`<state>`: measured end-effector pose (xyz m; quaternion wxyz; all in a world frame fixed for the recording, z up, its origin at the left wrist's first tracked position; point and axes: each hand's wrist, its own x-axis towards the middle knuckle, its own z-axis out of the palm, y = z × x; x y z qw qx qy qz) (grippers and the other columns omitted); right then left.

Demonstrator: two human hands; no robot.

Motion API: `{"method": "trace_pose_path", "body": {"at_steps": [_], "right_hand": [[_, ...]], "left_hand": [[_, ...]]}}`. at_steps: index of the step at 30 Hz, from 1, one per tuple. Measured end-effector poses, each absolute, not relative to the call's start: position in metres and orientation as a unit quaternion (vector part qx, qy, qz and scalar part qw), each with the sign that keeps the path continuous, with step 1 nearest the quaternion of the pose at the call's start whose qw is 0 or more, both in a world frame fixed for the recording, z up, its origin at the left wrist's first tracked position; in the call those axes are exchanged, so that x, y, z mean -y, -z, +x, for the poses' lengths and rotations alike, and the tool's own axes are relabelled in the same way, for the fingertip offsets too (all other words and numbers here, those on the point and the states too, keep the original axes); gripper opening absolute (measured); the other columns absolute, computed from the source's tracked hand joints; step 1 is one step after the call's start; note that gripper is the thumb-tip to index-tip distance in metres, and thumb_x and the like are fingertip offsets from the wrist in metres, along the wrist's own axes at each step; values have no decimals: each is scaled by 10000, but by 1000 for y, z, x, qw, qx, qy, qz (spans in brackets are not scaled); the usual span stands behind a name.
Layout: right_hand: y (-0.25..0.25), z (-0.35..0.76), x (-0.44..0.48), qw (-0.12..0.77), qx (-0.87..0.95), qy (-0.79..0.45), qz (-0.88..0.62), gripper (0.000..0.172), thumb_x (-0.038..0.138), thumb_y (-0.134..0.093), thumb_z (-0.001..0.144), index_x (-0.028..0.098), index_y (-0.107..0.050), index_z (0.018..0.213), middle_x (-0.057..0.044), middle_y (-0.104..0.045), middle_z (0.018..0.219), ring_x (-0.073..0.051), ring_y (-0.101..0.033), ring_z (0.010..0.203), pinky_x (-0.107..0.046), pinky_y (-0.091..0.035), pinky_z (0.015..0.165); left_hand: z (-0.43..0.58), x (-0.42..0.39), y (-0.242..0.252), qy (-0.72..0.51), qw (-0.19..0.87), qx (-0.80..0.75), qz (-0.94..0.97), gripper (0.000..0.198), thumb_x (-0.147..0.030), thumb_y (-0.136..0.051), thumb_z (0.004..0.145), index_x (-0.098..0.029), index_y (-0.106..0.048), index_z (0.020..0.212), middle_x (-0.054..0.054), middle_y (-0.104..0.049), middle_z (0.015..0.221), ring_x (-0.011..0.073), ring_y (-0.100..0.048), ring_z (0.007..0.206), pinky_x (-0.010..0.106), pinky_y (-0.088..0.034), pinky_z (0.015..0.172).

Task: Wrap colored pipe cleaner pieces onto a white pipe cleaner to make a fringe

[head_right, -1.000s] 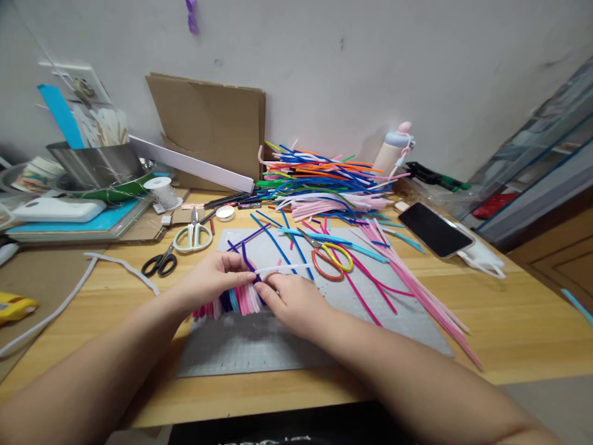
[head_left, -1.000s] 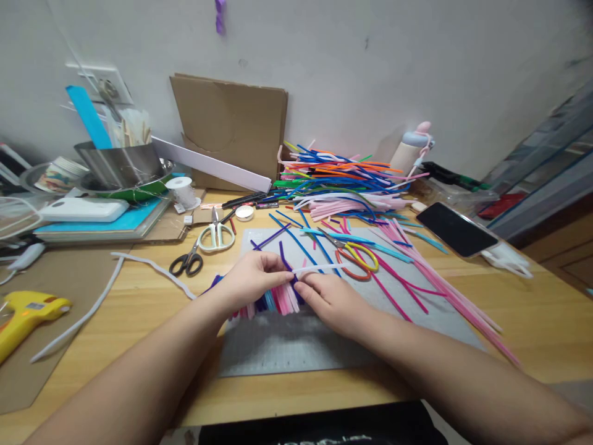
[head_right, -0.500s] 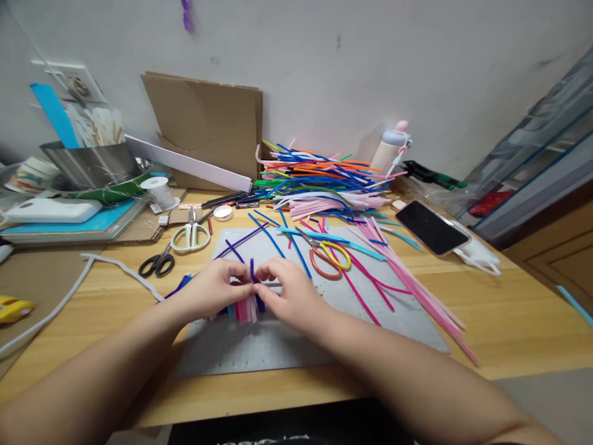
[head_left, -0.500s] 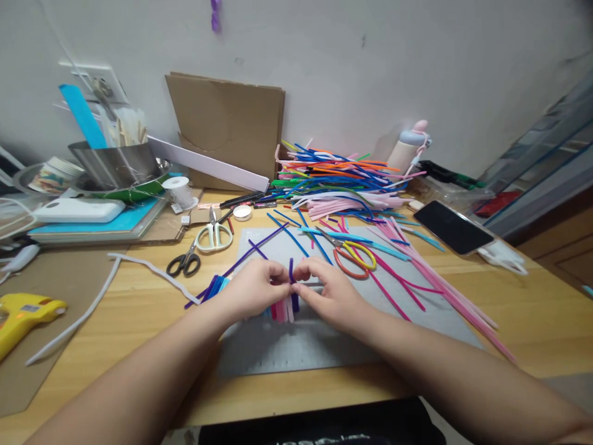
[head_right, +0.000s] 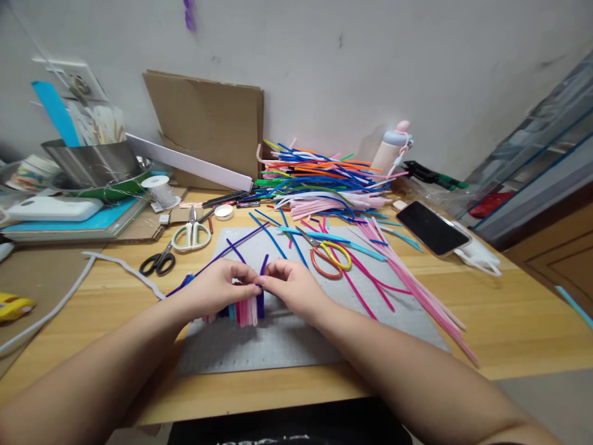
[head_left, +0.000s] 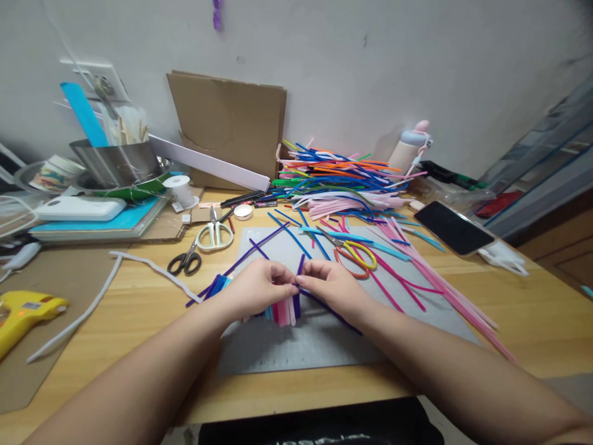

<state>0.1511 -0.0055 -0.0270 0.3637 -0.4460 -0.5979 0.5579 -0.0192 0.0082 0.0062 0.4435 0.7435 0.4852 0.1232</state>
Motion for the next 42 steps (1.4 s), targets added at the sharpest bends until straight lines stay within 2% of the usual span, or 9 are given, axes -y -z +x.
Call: {"method": "trace_pose_path", "body": {"at_steps": [7, 9, 11, 14, 19, 25, 32, 38, 42], "right_hand": [[22, 156, 4, 367, 653, -519, -411, 108, 256, -552, 745, 151, -566, 728, 2, -536, 701, -123, -479, 697, -252, -365, 666], [19, 157, 2, 368, 629, -543, -417, 118, 221, -488, 754, 148, -575, 719, -7, -552, 693, -119, -494, 674, -245, -371, 642], [19, 158, 1, 342, 578, -592, -446, 153, 232, -434, 762, 152, -552, 707, -3, -546, 646, -106, -499, 584, -228, -356, 543], [20, 157, 1, 247, 536, -656, -470, 175, 291, -447, 762, 153, -517, 682, 8, -519, 566, -90, -480, 456, -204, -276, 422], [21, 161, 3, 192, 486, -750, -406, 212, 317, -507, 758, 135, -504, 652, 31, -444, 506, -52, -372, 399, -177, -178, 368], [17, 168, -1, 167, 414, -825, -346, 197, 268, -557, 745, 141, -446, 644, 55, -389, 524, -22, -257, 394, -163, -115, 370], [18, 171, -3, 135, 354, -866, -327, 243, 323, -502, 749, 129, -446, 613, 41, -389, 547, -22, -235, 390, -175, -83, 366], [17, 166, 1, 177, 432, -805, -365, 206, 247, -560, 706, 159, -401, 609, 69, -347, 498, -31, -225, 398, -180, -100, 387], [18, 158, 6, 237, 564, -654, -444, 149, 233, -544, 703, 159, -431, 640, 64, -345, 537, -47, -265, 458, -189, -185, 430]], "left_hand": [[-21, -11, -3, -144, 444, -452, 760, 187, -306, -515, 728, -154, -620, 696, -34, -549, 547, 78, -465, 480, 184, -344, 466], [-21, -11, -2, -144, 420, -448, 776, 182, -300, -509, 737, -161, -622, 707, -30, -564, 566, 86, -481, 503, 195, -348, 488], [-21, -9, -1, -149, 370, -443, 803, 170, -281, -504, 745, -168, -626, 708, -22, -589, 595, 97, -503, 532, 207, -356, 514], [-19, -4, -1, -159, 247, -416, 861, 151, -223, -499, 751, -172, -627, 688, -6, -613, 621, 117, -528, 586, 237, -372, 582], [-16, 4, -5, -164, 66, -356, 918, 156, -156, -484, 762, -177, -638, 742, 19, -650, 724, 159, -552, 692, 310, -367, 701], [-15, 7, -5, -162, -4, -331, 930, 172, -153, -449, 805, -157, -620, 782, 30, -640, 740, 167, -558, 732, 331, -369, 737], [-15, 7, -5, -186, -86, -292, 934, 161, -138, -453, 809, -147, -607, 766, 30, -617, 713, 166, -535, 700, 333, -370, 707], [-15, 6, -3, -176, -110, -277, 938, 163, -145, -449, 816, -146, -593, 743, 31, -609, 721, 165, -524, 705, 336, -370, 715], [-14, 5, -2, -157, -105, -291, 938, 175, -157, -443, 823, -146, -601, 749, 35, -612, 725, 172, -523, 707, 340, -371, 723]]}}
